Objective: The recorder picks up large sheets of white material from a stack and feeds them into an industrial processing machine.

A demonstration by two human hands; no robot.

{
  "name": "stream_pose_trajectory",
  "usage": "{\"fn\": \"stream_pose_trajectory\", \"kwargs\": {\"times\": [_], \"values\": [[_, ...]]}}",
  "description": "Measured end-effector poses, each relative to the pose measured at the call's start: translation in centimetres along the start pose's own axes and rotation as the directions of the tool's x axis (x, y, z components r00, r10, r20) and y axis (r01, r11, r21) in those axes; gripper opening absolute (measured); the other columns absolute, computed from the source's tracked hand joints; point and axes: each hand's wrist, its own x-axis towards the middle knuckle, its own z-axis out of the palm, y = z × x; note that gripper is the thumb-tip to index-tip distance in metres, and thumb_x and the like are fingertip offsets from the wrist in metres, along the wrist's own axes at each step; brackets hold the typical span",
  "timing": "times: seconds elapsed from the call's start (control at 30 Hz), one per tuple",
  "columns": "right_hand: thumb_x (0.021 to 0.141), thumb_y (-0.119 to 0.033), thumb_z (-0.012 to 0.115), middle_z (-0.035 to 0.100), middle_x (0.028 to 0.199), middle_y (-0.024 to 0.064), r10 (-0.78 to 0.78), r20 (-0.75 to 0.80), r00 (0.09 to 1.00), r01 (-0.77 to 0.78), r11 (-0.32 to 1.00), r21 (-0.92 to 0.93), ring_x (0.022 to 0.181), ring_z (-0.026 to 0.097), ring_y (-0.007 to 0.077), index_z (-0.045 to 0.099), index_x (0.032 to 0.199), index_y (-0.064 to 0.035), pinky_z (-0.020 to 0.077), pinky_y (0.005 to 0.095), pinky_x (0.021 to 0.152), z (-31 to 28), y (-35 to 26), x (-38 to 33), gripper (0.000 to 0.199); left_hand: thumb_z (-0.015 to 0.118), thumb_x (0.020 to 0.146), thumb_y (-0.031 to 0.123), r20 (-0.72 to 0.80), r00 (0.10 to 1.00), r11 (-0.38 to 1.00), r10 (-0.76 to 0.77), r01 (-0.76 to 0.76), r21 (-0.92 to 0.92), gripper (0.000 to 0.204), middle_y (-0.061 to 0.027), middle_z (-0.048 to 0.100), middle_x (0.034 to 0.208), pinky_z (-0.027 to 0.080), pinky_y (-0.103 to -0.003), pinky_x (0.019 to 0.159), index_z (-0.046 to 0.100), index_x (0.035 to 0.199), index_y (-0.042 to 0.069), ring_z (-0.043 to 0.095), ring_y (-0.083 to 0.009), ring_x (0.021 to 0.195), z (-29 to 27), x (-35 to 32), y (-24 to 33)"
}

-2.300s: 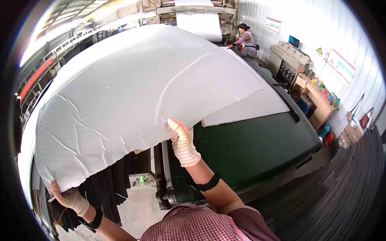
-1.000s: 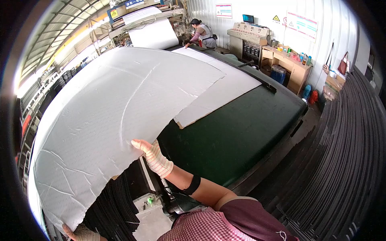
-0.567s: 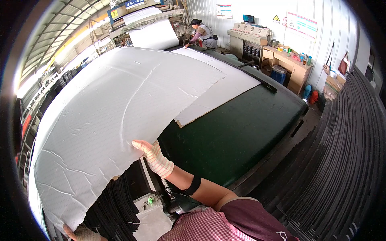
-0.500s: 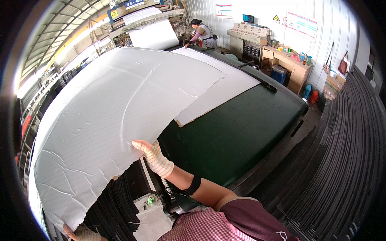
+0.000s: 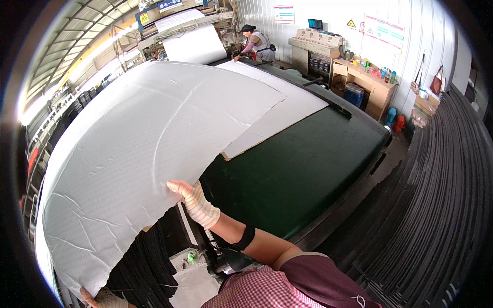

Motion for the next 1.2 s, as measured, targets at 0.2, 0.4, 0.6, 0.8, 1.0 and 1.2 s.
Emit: {"fn": "stream_pose_trajectory", "kwargs": {"times": [0.2, 0.4, 0.6, 0.8, 1.0, 1.2], "values": [[0.074, -0.018, 0.069, 0.058, 0.095, 0.0033, -0.011, -0.008, 1.0, 0.011, 1.0, -0.029, 0.089, 0.054, 0.0138, 0.059, 0.096, -0.0025, 0.044, 0.0308, 0.083, 0.1, 0.1, 0.1, 0.029, 0.069, 0.054, 0.017, -0.088, 0.996, 0.999, 0.017, -0.019, -0.026, 0.042, -0.0144, 0.059, 0.103, 0.035, -0.045, 0.093, 0.062, 0.094, 0.004, 0.048, -0.0333, 0.104, 0.9, -0.6, 0.1], [0.074, -0.019, 0.069, 0.058, 0.095, 0.0033, 0.004, -0.014, 1.0, -0.005, 0.997, -0.082, 0.089, 0.054, 0.0132, 0.059, 0.097, -0.0024, 0.0429, 0.0308, 0.085, -0.1, -0.1, 0.1, 0.03, 0.068, 0.054, 0.017, -0.061, 0.998, 0.999, -0.015, 0.012, -0.043, 0.035, -0.0124, 0.059, 0.102, 0.035, -0.045, 0.091, 0.063, 0.086, 0.007, 0.048, -0.0316, 0.103, 0.3, 0.0, 0.1], [0.075, -0.019, 0.069, 0.059, 0.094, 0.0032, 0.012, -0.016, 1.0, -0.013, 0.998, -0.062, 0.089, 0.054, 0.0119, 0.063, 0.09, -0.0025, 0.0435, 0.0294, 0.083, -0.3, 0.2, 0.1, 0.023, 0.067, 0.055, 0.018, -0.018, 0.999, 0.999, -0.04, 0.039, -0.025, 0.032, -0.012, 0.059, 0.101, 0.036, -0.045, 0.088, 0.062, 0.084, 0.006, 0.05, -0.0304, 0.1, -0.8, 0.6, -0.2], [0.076, -0.018, 0.068, 0.06, 0.087, 0.0025, 0.047, -0.005, 0.999, -0.047, 0.997, -0.066, 0.083, 0.056, 0.0119, 0.063, 0.089, -0.0024, 0.0454, 0.0285, 0.08, -0.4, 0.0, -0.1, 0.021, 0.067, 0.055, 0.016, -0.017, 0.999, 0.999, -0.041, 0.04, -0.035, 0.034, -0.0132, 0.058, 0.103, 0.036, -0.046, 0.088, 0.062, 0.087, 0.005, 0.048, -0.0316, 0.102, -1.1, 0.7, -0.1], [0.075, -0.017, 0.069, 0.062, 0.088, 0.0034, -0.015, -0.03, 0.999, 0.013, 0.997, -0.082, 0.082, 0.057, 0.0122, 0.064, 0.087, -0.0017, 0.0466, 0.0288, 0.078, -0.5, 0.6, 0.3, 0.02, 0.065, 0.059, 0.018, -0.064, 0.997, 0.999, -0.031, 0.029, -0.041, 0.05, -0.0159, 0.057, 0.106, 0.037, -0.048, 0.089, 0.057, 0.105, 0.001, 0.046, -0.034, 0.107, -1.1, 0.4, -0.4], [0.072, -0.016, 0.071, 0.062, 0.088, 0.0038, 0.013, -0.086, 0.996, -0.02, 0.997, -0.081, 0.084, 0.058, 0.0136, 0.064, 0.087, -0.0021, 0.0474, 0.03, 0.079, -0.1, 0.5, 0.0, 0.021, 0.062, 0.074, 0.033, -0.039, 0.991, 0.982, -0.126, 0.13, 0.134, 0.063, -0.0195, 0.044, 0.13, 0.039, -0.049, 0.094, 0.048, 0.124, -0.003, 0.043, -0.0348, 0.119, -6.1, 3.4, -1.2]]}}
